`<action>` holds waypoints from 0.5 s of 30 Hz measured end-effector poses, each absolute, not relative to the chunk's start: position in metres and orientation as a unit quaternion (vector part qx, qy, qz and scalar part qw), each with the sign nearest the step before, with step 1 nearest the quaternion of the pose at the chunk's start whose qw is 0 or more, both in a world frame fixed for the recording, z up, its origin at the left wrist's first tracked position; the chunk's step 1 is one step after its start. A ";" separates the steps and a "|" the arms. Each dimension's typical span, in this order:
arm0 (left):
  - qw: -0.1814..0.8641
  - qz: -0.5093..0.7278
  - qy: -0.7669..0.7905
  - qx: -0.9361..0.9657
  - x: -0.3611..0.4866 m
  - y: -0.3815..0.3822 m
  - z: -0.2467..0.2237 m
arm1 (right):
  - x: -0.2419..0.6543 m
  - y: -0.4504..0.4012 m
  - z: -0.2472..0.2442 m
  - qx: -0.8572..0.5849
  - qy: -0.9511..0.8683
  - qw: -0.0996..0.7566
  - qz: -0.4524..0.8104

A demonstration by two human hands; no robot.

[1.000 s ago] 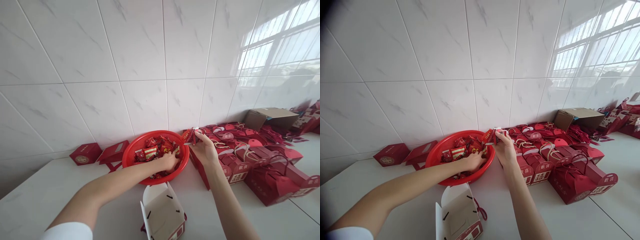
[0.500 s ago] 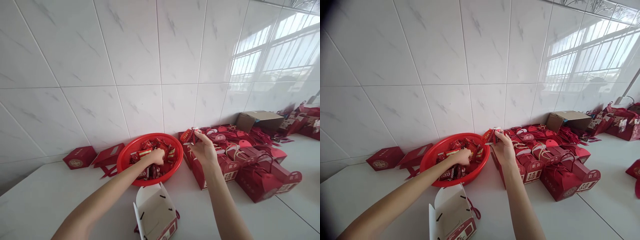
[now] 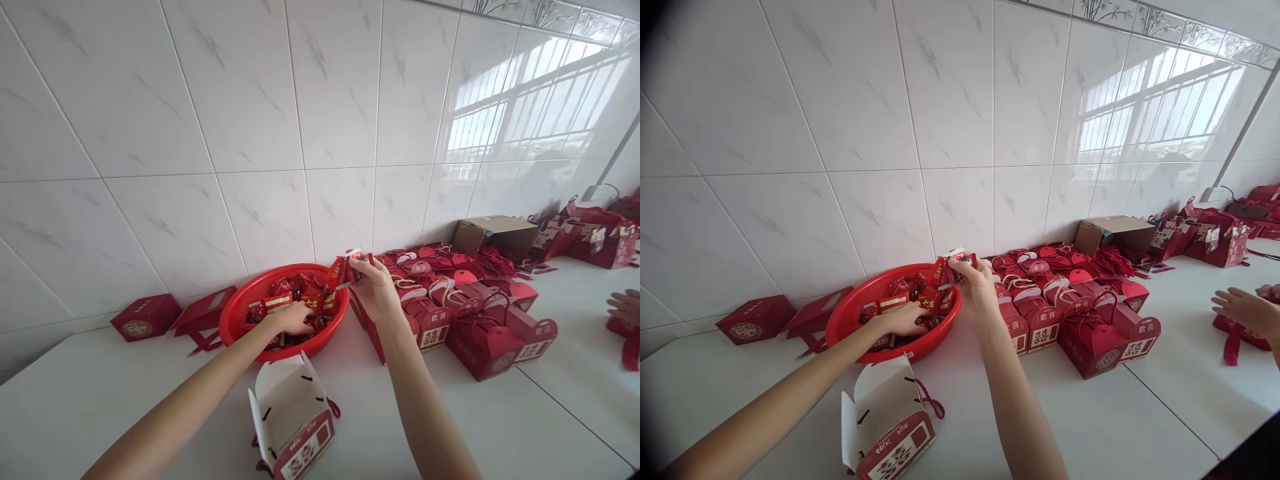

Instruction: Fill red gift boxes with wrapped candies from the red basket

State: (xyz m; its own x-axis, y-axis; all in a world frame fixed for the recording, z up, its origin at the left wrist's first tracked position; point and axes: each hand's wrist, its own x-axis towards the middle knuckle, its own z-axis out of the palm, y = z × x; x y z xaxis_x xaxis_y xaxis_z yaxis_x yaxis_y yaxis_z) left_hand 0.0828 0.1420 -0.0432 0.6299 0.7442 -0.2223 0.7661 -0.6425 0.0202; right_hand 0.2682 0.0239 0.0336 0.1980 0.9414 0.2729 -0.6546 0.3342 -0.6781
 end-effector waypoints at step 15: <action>0.058 -0.112 0.412 0.902 0.086 0.141 -0.046 | 0.259 0.005 0.043 -0.224 -0.404 0.724 0.512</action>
